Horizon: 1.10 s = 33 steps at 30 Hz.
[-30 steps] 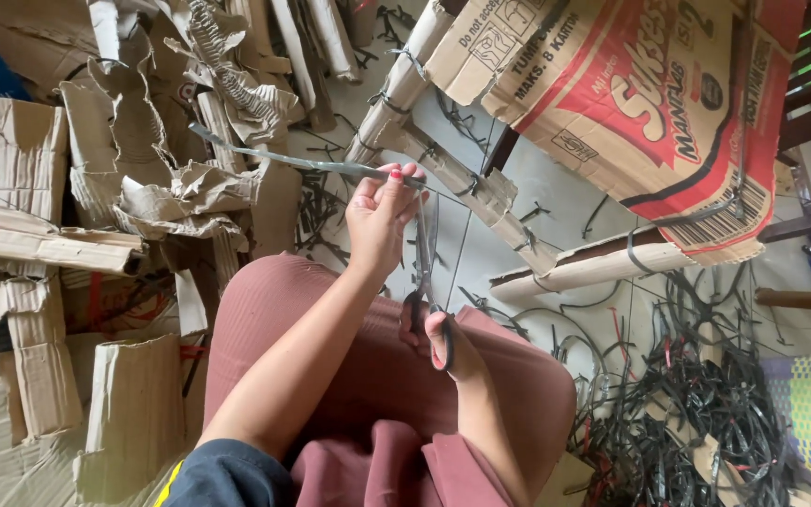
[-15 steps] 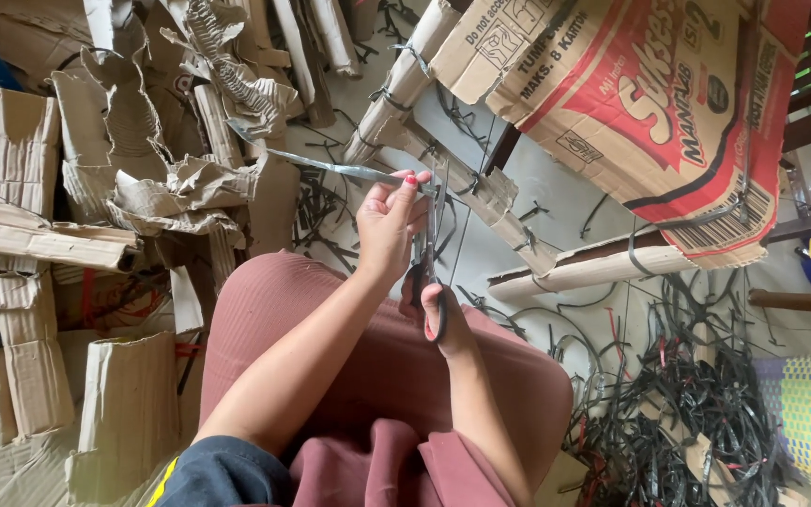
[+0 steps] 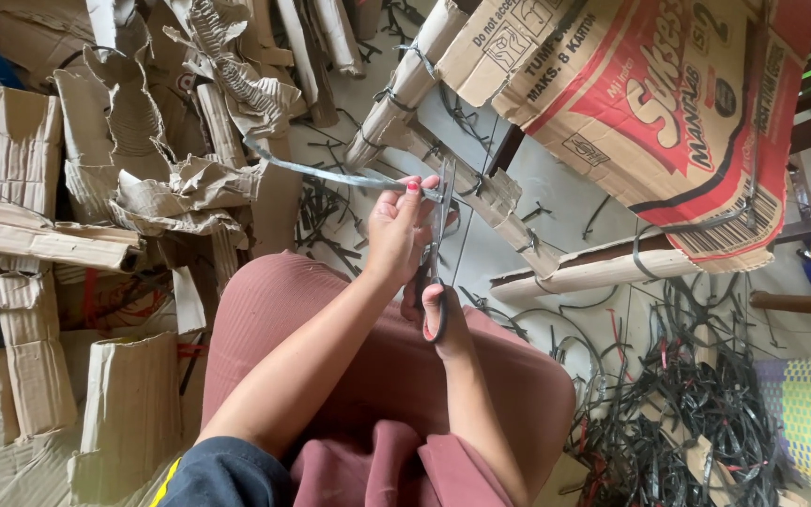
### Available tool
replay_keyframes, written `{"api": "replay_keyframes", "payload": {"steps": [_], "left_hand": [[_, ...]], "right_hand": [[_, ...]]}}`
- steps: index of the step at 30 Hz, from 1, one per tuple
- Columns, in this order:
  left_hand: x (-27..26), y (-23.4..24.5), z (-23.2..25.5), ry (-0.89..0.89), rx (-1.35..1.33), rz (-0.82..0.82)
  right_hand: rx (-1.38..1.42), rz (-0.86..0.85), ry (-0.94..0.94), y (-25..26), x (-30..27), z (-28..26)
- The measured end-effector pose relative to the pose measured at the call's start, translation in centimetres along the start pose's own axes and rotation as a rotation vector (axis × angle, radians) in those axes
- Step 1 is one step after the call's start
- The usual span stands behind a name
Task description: Cutting plastic strips and wrapping them around a wooden chair stretcher for protection.
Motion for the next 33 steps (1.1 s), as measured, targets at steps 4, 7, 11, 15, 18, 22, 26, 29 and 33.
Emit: {"api": "replay_keyframes", "payload": {"steps": [4, 7, 11, 15, 18, 22, 26, 29, 33], "left_hand": [[4.0, 4.4, -4.9, -0.013, -0.085, -0.054], [3.0, 3.0, -3.6, -0.005, -0.112, -0.142], [0.9, 0.3, -1.6, -0.003, -0.223, -0.252], [1.1, 0.8, -2.2, 0.019, -0.257, -0.248], [1.4, 0.8, -2.5, 0.011, -0.245, -0.239], [1.9, 1.4, -2.9, 0.005, -0.243, -0.228], [2.5, 2.0, -3.1, -0.004, -0.238, -0.218], [4.3, 4.2, -4.4, 0.012, -0.183, -0.192], [1.7, 1.2, -1.0, 0.051, -0.125, -0.204]], "right_hand": [[0.055, -0.015, 0.016, -0.2, 0.3, 0.7], [0.333, -0.122, 0.339, 0.6, 0.7, 1.0], [0.468, -0.162, 0.362, 0.7, 0.5, 0.2], [0.573, -0.217, 0.353, 0.5, 0.6, 0.3], [0.581, -0.183, 0.365, 0.4, 0.4, -0.2], [0.59, -0.173, 0.342, 0.3, 0.4, 0.6], [0.582, -0.16, 0.299, 0.2, 0.6, 1.8], [0.468, -0.094, 0.264, 0.5, 0.6, 1.9], [0.252, 0.19, 0.189, 3.4, 1.6, 0.3]]}}
Point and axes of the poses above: each hand's wrist, its own x-axis towards the middle knuckle, its own y-axis out of the back of the hand, z = x × y, the point moved 2 cm from there along x, towards the middle knuckle, and after that the axes turned 4 degrees about y, right-handed, at the moved point
